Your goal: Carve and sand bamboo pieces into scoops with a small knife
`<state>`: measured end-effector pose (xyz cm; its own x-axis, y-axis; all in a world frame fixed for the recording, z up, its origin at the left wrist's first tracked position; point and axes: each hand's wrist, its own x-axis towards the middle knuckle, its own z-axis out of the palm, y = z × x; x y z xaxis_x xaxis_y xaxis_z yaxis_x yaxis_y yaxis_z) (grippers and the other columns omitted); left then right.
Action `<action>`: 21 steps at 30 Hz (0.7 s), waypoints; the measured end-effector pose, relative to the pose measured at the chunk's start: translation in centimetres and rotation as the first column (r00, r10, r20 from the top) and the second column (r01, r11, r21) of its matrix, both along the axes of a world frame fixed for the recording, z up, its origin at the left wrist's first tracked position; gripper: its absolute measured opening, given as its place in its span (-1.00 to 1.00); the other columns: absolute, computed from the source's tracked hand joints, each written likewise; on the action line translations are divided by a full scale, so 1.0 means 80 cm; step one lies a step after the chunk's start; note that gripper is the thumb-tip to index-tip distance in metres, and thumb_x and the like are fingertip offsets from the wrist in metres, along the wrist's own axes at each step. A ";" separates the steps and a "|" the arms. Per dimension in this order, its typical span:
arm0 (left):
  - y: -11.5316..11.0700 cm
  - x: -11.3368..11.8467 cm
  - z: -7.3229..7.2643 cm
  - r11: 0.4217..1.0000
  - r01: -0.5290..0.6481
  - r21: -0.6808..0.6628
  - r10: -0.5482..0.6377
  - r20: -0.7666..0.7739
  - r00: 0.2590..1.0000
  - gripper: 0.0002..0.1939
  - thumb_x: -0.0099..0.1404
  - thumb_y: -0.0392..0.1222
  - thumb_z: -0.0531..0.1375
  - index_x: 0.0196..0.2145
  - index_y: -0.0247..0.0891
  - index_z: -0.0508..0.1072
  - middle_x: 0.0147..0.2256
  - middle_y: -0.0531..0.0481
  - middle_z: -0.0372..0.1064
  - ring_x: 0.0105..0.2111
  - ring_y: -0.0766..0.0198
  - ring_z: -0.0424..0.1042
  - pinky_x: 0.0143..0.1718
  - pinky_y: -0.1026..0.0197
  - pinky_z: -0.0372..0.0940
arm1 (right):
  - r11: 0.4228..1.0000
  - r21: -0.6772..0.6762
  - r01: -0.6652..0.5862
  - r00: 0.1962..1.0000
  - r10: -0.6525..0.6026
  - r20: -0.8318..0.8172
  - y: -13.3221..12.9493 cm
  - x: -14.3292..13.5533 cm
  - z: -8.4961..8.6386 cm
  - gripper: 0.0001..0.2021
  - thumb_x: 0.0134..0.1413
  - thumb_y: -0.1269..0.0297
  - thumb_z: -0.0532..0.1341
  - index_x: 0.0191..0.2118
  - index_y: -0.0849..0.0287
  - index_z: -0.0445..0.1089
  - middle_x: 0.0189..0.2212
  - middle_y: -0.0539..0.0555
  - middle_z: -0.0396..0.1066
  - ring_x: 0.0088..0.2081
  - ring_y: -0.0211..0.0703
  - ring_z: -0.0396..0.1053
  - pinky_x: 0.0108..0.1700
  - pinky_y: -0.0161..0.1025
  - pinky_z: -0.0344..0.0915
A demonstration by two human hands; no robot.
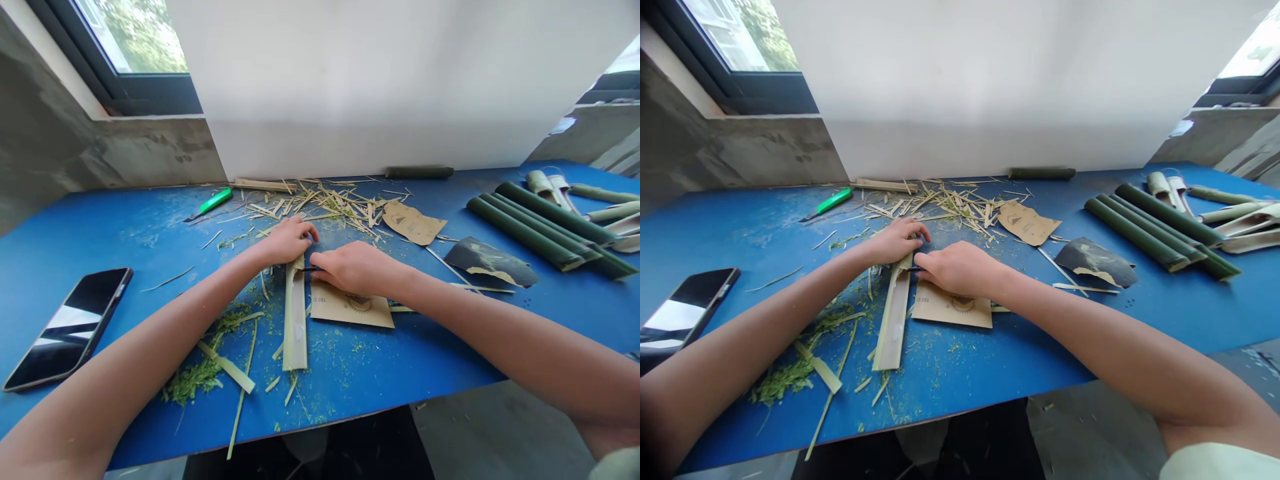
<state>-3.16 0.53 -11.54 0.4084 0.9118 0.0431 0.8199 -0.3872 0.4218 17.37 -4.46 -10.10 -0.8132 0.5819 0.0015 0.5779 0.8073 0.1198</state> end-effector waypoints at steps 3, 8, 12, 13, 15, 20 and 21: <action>-0.003 0.009 0.000 0.990 -0.136 -0.047 0.136 -0.006 0.991 -0.62 0.28 -0.32 0.08 -0.13 -0.07 0.64 0.03 -0.12 0.45 0.22 -0.10 0.35 0.32 -0.20 0.20 | 0.999 0.028 -0.015 0.999 0.014 0.032 0.002 -0.005 -0.001 -0.59 0.58 0.02 -0.08 0.01 0.14 0.41 -0.29 0.11 0.61 -0.41 -0.10 0.44 -0.39 -0.17 -0.20; -0.007 0.012 -0.003 0.975 -0.213 -0.068 0.215 0.025 0.976 -0.63 0.20 -0.30 0.15 -0.07 -0.12 0.60 0.13 -0.16 0.43 0.19 -0.08 0.41 0.28 -0.12 0.28 | 1.000 -0.002 -0.006 0.995 0.006 0.097 0.000 -0.015 0.006 -0.56 0.58 0.04 -0.12 0.09 0.18 0.40 -0.31 0.17 0.62 -0.45 -0.06 0.43 -0.39 -0.16 -0.12; -0.008 -0.001 -0.008 0.989 -0.138 -0.050 0.144 0.138 0.980 -0.44 0.10 -0.36 0.17 0.08 -0.16 0.53 0.25 -0.15 0.38 0.31 0.02 0.33 0.40 -0.03 0.18 | 0.998 -0.039 0.039 0.993 -0.035 0.108 -0.005 -0.024 0.012 -0.54 0.57 0.04 -0.13 0.16 0.22 0.36 -0.29 0.22 0.64 -0.40 0.01 0.48 -0.37 -0.16 -0.06; -0.008 -0.005 -0.009 0.991 -0.122 -0.049 0.128 0.167 0.977 -0.43 0.10 -0.36 0.17 0.08 -0.17 0.53 0.26 -0.16 0.38 0.33 0.01 0.31 0.43 -0.05 0.14 | 0.998 -0.040 0.045 0.993 -0.041 0.109 -0.007 -0.026 0.013 -0.53 0.57 0.03 -0.14 0.17 0.23 0.35 -0.28 0.23 0.64 -0.38 0.03 0.50 -0.37 -0.16 -0.05; -0.007 -0.011 -0.011 0.992 -0.112 -0.062 0.121 0.183 0.976 -0.45 0.09 -0.32 0.19 0.07 -0.16 0.54 0.26 -0.15 0.40 0.35 -0.06 0.29 0.47 -0.16 0.06 | 0.998 -0.037 0.048 0.993 -0.044 0.110 -0.009 -0.030 0.015 -0.52 0.57 0.04 -0.14 0.18 0.24 0.35 -0.26 0.26 0.64 -0.34 0.06 0.52 -0.36 -0.16 -0.04; -0.003 -0.015 -0.014 0.994 -0.083 -0.075 0.094 0.170 0.981 -0.47 0.08 -0.28 0.20 0.04 -0.12 0.58 0.26 -0.13 0.40 0.36 -0.10 0.28 0.50 -0.25 -0.02 | 0.993 -0.104 0.047 0.990 -0.033 0.138 -0.003 -0.027 0.021 -0.52 0.55 0.02 -0.13 0.20 0.20 0.34 -0.26 0.25 0.64 -0.35 0.07 0.52 -0.37 -0.16 -0.04; -0.002 -0.015 -0.015 0.996 -0.068 -0.066 0.078 0.178 0.981 -0.47 0.09 -0.28 0.19 0.04 -0.13 0.58 0.24 -0.14 0.41 0.35 -0.08 0.29 0.48 -0.20 0.03 | 0.991 -0.128 0.045 0.990 -0.027 0.140 0.000 -0.025 0.023 -0.53 0.55 0.01 -0.12 0.19 0.19 0.35 -0.26 0.24 0.64 -0.36 0.06 0.51 -0.37 -0.16 -0.04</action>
<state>-4.33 0.37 -12.75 0.3310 0.9420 0.0549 0.7532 -0.2988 0.5860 15.36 -4.48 -8.27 -0.7786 0.5989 -0.1873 0.5924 0.8000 0.0953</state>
